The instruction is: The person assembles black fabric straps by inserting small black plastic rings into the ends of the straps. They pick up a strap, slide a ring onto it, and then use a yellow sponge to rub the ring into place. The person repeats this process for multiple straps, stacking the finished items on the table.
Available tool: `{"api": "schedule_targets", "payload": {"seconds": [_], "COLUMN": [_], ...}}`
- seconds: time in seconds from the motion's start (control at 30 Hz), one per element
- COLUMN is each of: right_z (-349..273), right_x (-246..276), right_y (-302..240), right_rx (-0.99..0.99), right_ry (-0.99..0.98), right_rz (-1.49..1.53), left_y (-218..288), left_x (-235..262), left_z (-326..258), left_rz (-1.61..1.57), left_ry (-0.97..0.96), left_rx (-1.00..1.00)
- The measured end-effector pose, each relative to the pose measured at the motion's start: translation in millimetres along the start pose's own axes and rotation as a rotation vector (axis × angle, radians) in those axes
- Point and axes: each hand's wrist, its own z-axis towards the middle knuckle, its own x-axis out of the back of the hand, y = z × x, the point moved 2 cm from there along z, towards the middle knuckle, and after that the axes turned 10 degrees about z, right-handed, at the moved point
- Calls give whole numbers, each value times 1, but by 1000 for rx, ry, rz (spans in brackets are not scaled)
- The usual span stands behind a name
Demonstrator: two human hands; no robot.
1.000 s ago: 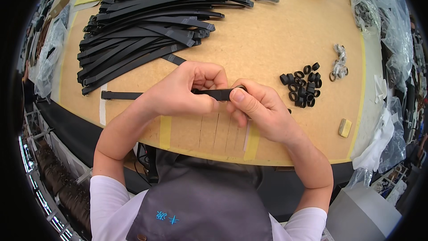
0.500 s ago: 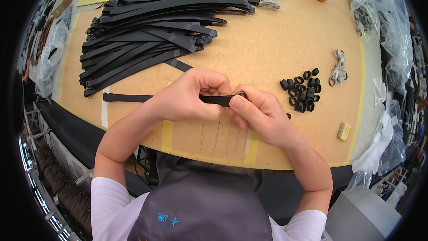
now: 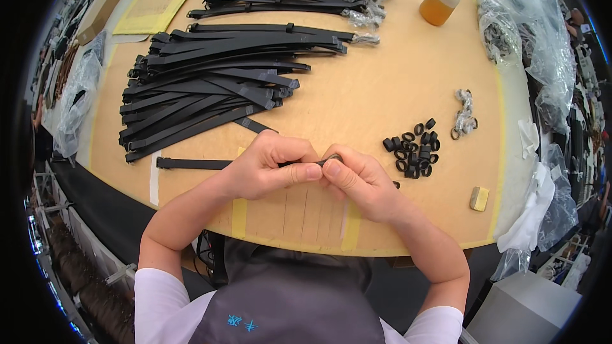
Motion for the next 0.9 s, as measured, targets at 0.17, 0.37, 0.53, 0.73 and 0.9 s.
{"api": "schedule_targets", "payload": {"seconds": [0.17, 0.37, 0.53, 0.73, 0.9], "right_z": [-1, 1, 0, -3, -4], "right_x": [1, 3, 6, -3, -1], "right_y": [3, 7, 2, 0, -3], "right_rx": [-36, -60, -55, -43, -24], "right_ry": [-10, 57, -1, 20, 40], "right_rz": [64, 83, 54, 109, 150], "left_y": [4, -4, 10, 9, 12], "left_x": [-3, -8, -3, -5, 9], "left_z": [-1, 3, 2, -3, -2], "left_rz": [259, 223, -42, -46, -24], "left_ry": [115, 172, 24, -5, -122], "left_rx": [-116, -54, 8, -35, 39]}}
